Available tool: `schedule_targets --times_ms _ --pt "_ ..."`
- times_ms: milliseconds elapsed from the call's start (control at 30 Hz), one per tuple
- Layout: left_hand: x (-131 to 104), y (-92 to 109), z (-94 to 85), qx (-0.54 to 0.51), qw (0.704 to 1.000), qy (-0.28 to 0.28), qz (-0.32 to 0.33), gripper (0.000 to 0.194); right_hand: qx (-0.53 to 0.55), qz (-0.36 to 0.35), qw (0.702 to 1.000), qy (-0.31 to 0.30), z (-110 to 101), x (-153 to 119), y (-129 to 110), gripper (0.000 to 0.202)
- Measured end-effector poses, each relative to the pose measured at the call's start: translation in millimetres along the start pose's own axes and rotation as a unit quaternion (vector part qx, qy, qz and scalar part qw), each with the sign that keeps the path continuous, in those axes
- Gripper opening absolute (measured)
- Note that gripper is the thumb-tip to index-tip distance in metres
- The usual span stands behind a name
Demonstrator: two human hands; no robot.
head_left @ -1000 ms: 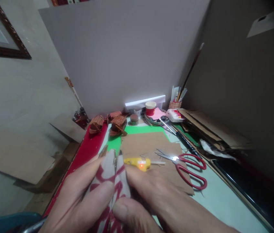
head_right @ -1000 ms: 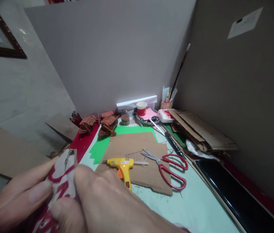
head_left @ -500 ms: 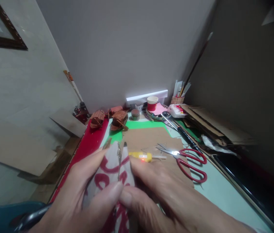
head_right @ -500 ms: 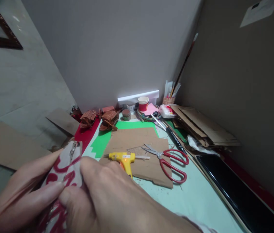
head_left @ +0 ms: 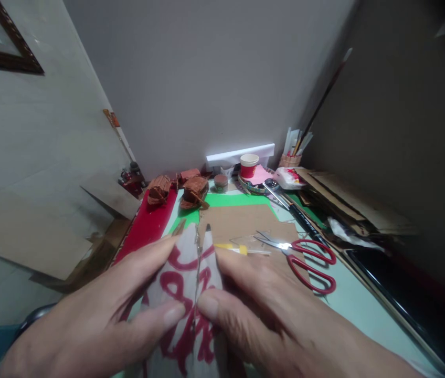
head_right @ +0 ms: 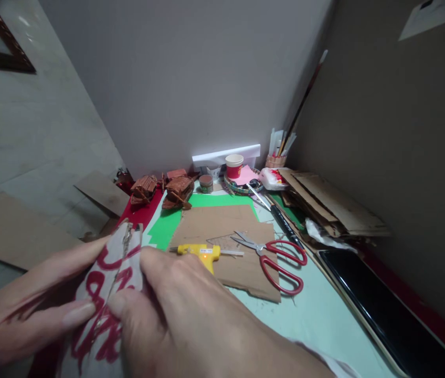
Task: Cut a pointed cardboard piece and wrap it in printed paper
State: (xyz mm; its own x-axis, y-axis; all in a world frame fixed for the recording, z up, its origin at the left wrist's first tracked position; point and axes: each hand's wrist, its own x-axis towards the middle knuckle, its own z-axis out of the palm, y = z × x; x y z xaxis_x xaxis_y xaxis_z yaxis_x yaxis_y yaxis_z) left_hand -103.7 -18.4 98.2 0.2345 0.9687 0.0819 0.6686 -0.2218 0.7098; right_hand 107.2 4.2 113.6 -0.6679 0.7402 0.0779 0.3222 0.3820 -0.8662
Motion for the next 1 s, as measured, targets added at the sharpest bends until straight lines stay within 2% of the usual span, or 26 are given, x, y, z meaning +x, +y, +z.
schedule_targets --times_ms 100,233,367,500,667,800,867,967,1000 --pt "3.9 6.1 -3.3 0.005 0.999 -0.035 -0.023 0.065 0.02 -0.001 1.0 -0.003 -0.4 1.4 3.2 0.019" --pt "3.7 1.3 -4.7 0.019 0.999 -0.032 -0.029 0.065 0.007 0.06 0.998 -0.012 -1.6 -1.0 2.3 0.018" --pt "7.4 2.1 -3.0 0.008 0.999 -0.031 -0.008 0.059 0.022 0.046 0.999 -0.004 0.4 -2.9 4.2 0.016" --pt "11.3 3.5 -1.6 0.012 0.999 -0.038 -0.021 0.06 0.013 0.041 0.999 0.009 2.4 -1.7 6.5 0.017" --pt "6.1 -10.8 -1.1 0.061 0.997 -0.039 0.007 0.066 0.019 0.042 0.999 -0.019 -1.0 2.1 4.8 0.013" --pt "-3.9 -29.2 3.1 0.093 0.995 0.01 0.041 0.07 -0.017 0.05 0.998 -0.014 0.0 -3.3 10.3 0.017" --pt "-8.3 -35.8 5.7 0.092 0.994 0.033 0.054 0.071 -0.064 0.016 0.998 -0.013 1.6 -8.1 15.9 0.02" --pt "-12.6 -41.2 6.8 0.077 0.994 0.049 0.052 0.071 -0.162 -0.106 0.981 -0.029 2.8 -12.3 22.7 0.021" --pt "-13.4 -42.4 6.2 0.065 0.995 0.048 0.055 0.073 -0.183 -0.125 0.974 -0.038 2.8 -12.1 23.6 0.022"
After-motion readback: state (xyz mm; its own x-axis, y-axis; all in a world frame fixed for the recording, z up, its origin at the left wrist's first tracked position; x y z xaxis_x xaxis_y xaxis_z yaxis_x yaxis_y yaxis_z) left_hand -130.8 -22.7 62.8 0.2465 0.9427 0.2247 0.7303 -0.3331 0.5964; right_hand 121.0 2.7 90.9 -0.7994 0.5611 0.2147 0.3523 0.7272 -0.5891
